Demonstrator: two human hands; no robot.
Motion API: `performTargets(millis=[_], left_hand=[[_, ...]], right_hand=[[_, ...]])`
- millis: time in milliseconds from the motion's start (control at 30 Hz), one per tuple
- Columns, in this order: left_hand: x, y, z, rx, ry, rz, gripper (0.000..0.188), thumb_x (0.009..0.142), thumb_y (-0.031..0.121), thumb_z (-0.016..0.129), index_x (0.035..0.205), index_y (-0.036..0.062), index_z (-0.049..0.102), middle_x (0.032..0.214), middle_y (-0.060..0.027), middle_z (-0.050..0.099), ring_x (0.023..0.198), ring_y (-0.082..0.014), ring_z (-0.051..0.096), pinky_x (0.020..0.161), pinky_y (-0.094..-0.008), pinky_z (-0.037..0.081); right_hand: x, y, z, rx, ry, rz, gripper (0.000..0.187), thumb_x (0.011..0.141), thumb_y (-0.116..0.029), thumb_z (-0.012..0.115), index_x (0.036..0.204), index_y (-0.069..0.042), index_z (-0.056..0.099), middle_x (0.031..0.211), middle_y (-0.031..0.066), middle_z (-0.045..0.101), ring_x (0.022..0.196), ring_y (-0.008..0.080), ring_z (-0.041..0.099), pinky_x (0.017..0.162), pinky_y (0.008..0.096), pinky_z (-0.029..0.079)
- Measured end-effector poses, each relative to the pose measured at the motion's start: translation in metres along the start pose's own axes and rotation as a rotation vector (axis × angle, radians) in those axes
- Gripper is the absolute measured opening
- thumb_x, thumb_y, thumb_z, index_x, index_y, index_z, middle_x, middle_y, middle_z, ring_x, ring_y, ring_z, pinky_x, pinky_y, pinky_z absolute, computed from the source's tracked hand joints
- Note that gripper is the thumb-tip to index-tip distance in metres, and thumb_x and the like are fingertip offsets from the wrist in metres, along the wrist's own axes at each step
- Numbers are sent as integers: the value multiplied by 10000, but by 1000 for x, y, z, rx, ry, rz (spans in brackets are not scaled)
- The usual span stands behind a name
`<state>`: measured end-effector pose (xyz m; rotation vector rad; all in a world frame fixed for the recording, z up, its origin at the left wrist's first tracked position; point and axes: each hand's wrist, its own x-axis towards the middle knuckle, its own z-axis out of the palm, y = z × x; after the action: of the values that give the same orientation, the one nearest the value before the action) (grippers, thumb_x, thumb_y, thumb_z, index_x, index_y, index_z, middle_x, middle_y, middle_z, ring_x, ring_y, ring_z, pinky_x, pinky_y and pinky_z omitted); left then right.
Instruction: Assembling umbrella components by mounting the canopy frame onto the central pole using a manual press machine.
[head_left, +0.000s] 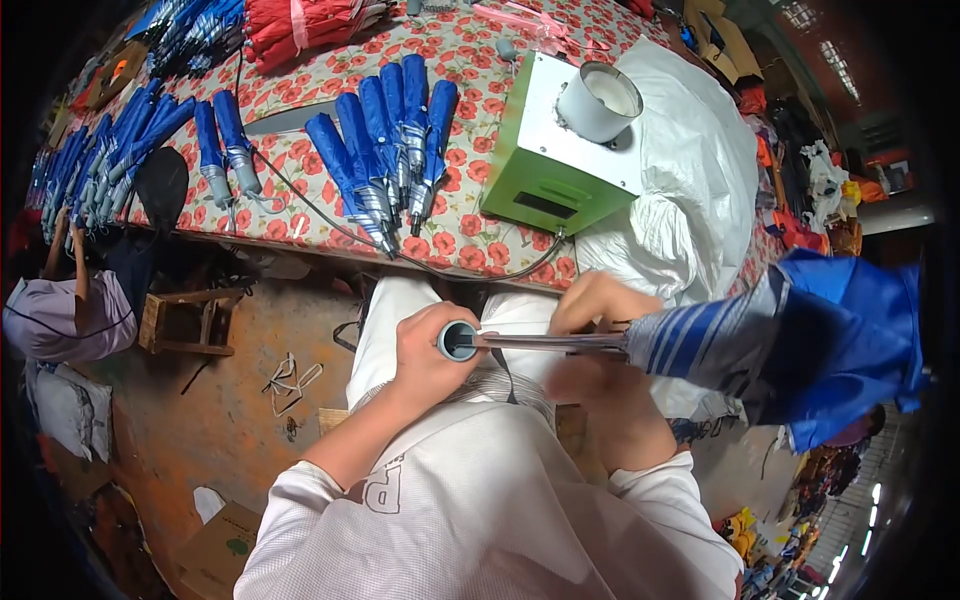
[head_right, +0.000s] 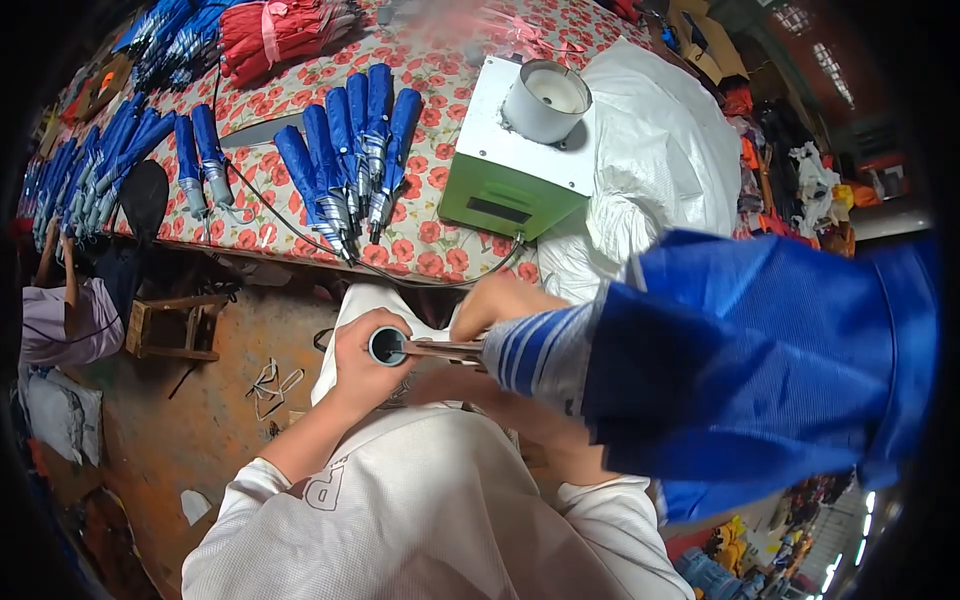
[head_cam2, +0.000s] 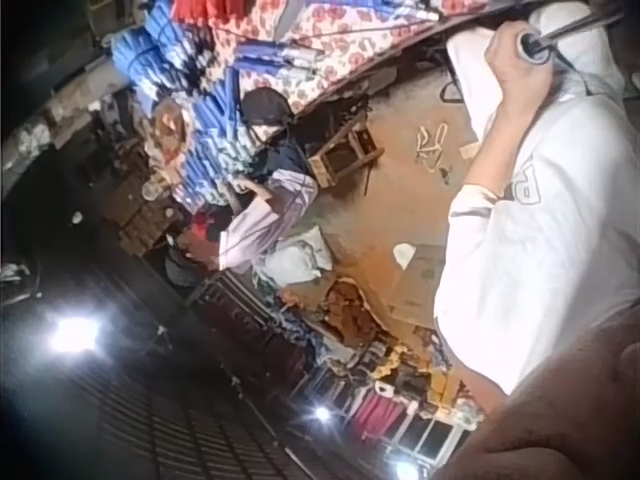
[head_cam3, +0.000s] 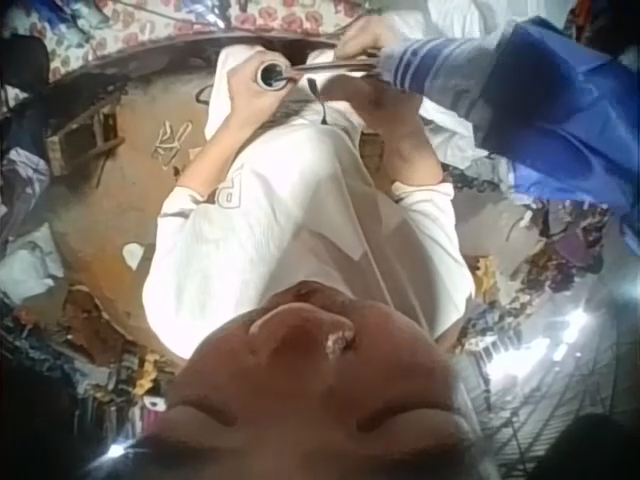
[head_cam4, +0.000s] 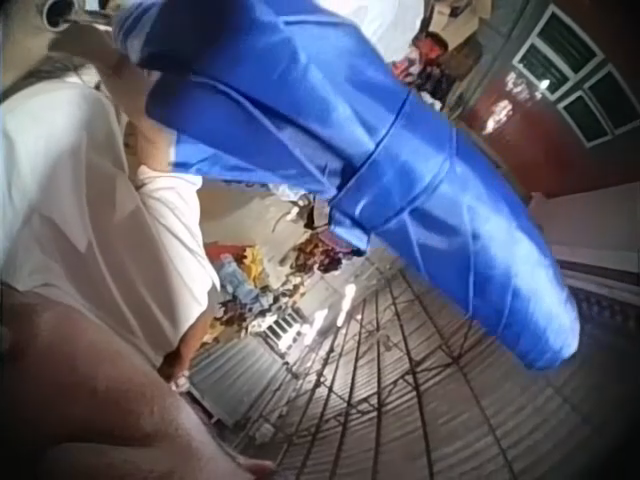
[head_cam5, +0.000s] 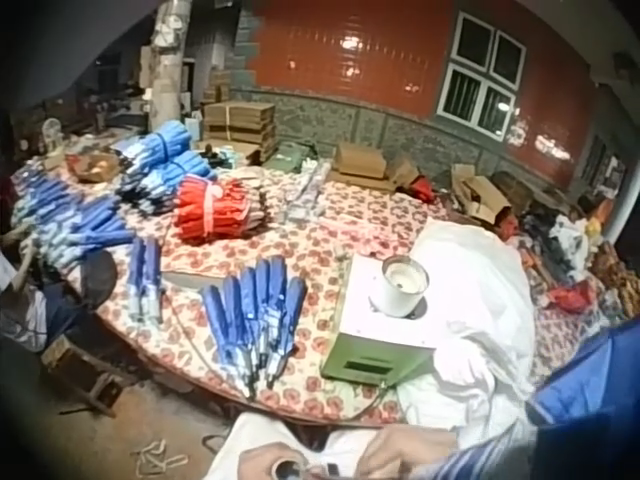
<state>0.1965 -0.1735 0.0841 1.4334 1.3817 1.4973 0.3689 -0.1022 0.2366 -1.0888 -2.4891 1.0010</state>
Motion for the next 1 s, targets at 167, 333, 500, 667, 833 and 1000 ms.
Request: performTargets(millis=[167, 333, 500, 667, 833, 1000], left_hand=[[2, 1, 3, -48, -109, -27, 189, 648, -8, 753, 788, 64, 649, 710, -38, 635, 602, -189, 553, 590, -280, 445], [6, 10, 2, -122, -191, -47, 201, 639, -22, 754, 783, 70, 647, 702, -30, 632, 601, -181, 555, 592, -275, 444], [0, 10, 9, -148, -145, -5, 214, 631, -21, 780, 768, 64, 639, 701, -33, 631, 605, -186, 558, 591, -273, 444], [-6, 5, 16, 12, 195, -23, 272, 652, 34, 808, 874, 47, 651, 827, -77, 654, 701, -215, 585, 664, -288, 480], [13, 17, 29, 166, 405, 206, 403, 697, 84, 803, 1057, 12, 638, 1016, -135, 652, 854, -252, 609, 776, -323, 509], [-1, 21, 32, 196, 35, 361, 495, 748, 95, 762, 1202, -10, 591, 1150, -155, 624, 974, -274, 608, 863, -348, 508]], right_hand=[[7, -1, -10, 467, -62, -207, 221, 863, -199, 701, 717, -79, 586, 656, 41, 585, 589, 172, 512, 600, 292, 444], [15, -4, -12, 930, -126, -419, 298, 882, -248, 656, 648, -98, 548, 550, 17, 498, 490, 163, 402, 558, 302, 377], [24, -13, 6, 1306, -187, -598, 365, 897, -288, 621, 593, -112, 518, 466, -2, 429, 411, 156, 315, 524, 310, 323], [29, -24, 28, 1356, 267, -541, 499, 885, -544, 509, 574, -160, 442, 450, -33, 364, 409, 120, 274, 504, 289, 256], [41, -27, 20, 1374, 606, -505, 668, 862, -800, 369, 561, -203, 364, 435, -73, 275, 406, 86, 216, 493, 275, 208], [68, -14, -44, 1249, 678, -629, 708, 840, -866, 293, 564, -217, 352, 427, -97, 221, 401, 78, 138, 500, 271, 193]])
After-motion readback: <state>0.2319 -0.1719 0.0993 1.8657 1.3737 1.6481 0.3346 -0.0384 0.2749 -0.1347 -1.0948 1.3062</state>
